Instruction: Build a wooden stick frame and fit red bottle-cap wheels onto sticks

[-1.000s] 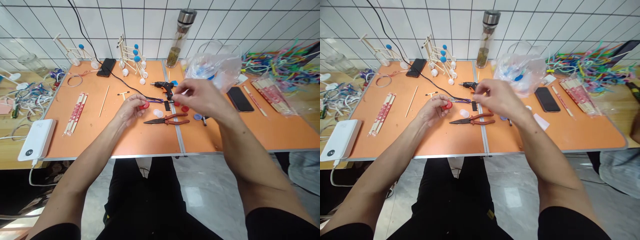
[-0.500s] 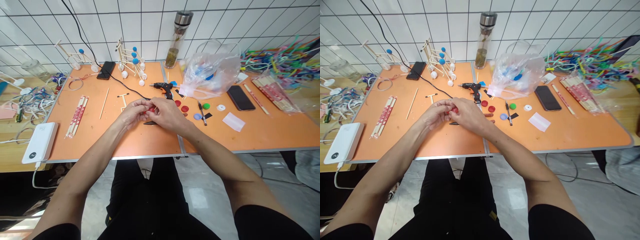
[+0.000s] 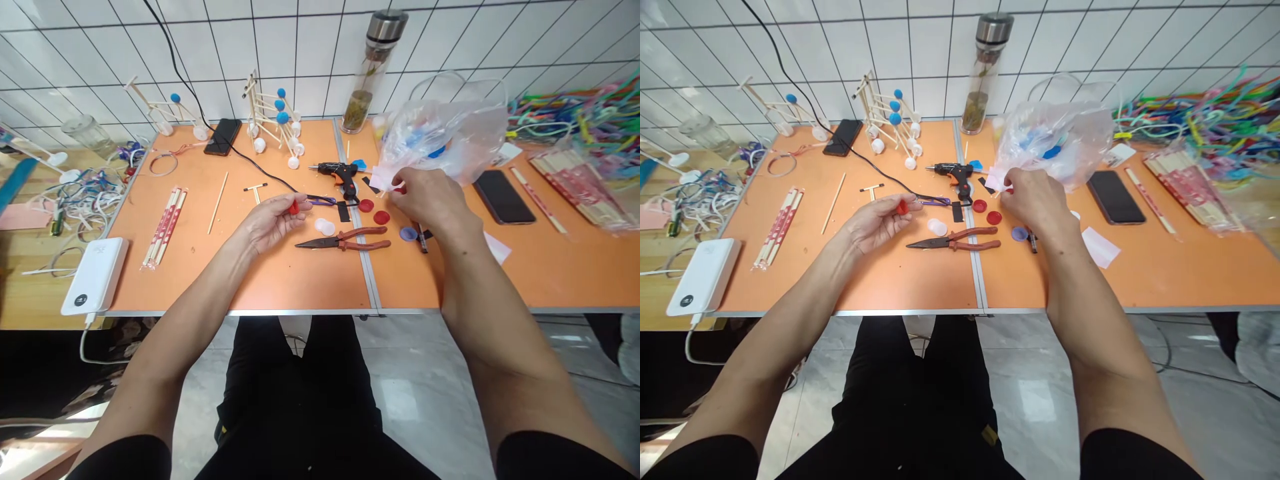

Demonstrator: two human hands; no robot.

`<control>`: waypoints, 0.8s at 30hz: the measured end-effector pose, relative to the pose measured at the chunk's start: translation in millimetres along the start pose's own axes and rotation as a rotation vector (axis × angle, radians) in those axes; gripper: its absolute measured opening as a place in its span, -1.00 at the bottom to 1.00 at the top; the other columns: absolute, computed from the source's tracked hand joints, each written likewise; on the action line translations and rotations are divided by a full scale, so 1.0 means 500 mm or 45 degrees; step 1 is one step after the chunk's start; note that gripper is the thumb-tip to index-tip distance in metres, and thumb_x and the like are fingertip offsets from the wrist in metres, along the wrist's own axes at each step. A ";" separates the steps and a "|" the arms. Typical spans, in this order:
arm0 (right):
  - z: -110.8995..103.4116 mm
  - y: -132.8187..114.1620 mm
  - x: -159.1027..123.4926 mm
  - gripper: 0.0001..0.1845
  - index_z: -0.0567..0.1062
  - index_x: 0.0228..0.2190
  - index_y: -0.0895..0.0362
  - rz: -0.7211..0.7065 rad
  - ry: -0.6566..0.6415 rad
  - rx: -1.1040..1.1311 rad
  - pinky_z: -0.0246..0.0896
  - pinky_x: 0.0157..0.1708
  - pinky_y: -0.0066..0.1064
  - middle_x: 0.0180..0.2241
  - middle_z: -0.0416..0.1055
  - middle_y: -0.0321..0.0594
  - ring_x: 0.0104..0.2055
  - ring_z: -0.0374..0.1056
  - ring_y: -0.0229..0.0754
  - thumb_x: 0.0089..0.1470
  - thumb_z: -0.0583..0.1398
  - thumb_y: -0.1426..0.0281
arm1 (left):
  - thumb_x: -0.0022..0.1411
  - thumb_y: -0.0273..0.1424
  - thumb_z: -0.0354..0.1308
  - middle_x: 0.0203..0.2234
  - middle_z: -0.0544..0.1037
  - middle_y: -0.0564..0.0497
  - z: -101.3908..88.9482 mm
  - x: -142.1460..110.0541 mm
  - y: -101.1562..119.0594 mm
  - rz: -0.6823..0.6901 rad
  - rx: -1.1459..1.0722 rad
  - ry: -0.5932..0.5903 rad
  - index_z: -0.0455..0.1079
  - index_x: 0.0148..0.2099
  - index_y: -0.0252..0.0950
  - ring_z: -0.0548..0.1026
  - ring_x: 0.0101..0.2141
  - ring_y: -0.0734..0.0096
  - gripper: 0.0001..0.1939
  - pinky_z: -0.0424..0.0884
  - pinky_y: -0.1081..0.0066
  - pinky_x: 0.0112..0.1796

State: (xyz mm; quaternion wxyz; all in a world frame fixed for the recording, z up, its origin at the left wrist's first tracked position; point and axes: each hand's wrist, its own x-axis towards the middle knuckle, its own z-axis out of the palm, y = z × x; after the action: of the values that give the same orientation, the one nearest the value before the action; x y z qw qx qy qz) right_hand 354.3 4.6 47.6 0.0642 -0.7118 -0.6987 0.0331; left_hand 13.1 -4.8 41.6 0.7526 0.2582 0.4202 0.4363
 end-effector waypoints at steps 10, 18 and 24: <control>-0.011 -0.057 -0.009 -0.54 0.77 0.21 -0.01 -0.131 -0.097 -0.002 0.43 0.00 -0.08 0.14 0.78 -0.02 0.19 0.65 0.27 0.34 0.36 0.28 | 0.45 -0.74 0.31 -0.27 0.81 -0.14 -0.010 0.003 -0.006 0.145 0.106 -0.019 0.59 0.02 -0.41 0.81 -0.29 0.38 -0.79 0.73 0.44 -0.09; 0.018 -0.077 0.010 -0.55 0.80 0.10 -0.03 -0.199 -0.174 -0.135 0.27 -0.21 -0.12 0.12 0.79 -0.04 0.11 0.67 0.28 0.22 0.32 0.39 | 0.36 -0.71 0.43 -0.23 0.82 -0.13 -0.030 0.026 -0.029 0.281 0.137 -0.106 0.58 -0.06 -0.37 0.79 -0.32 0.40 -0.79 0.69 0.45 -0.16; -0.009 -0.081 -0.008 -0.46 0.81 0.24 0.13 -0.172 0.072 0.070 0.46 0.08 0.02 0.14 0.74 0.20 0.14 0.63 0.30 0.34 0.25 0.44 | 0.24 -0.69 0.52 -0.20 0.80 -0.05 -0.034 0.025 -0.029 0.332 0.169 -0.155 0.62 -0.03 -0.35 0.81 -0.26 0.42 -0.69 0.72 0.42 -0.05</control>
State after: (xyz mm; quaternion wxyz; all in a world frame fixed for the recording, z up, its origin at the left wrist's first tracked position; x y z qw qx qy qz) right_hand 314.8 0.7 57.6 0.1057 -0.6617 -0.7418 0.0277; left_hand 8.1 -0.8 16.6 0.6949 0.3858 0.3646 0.4850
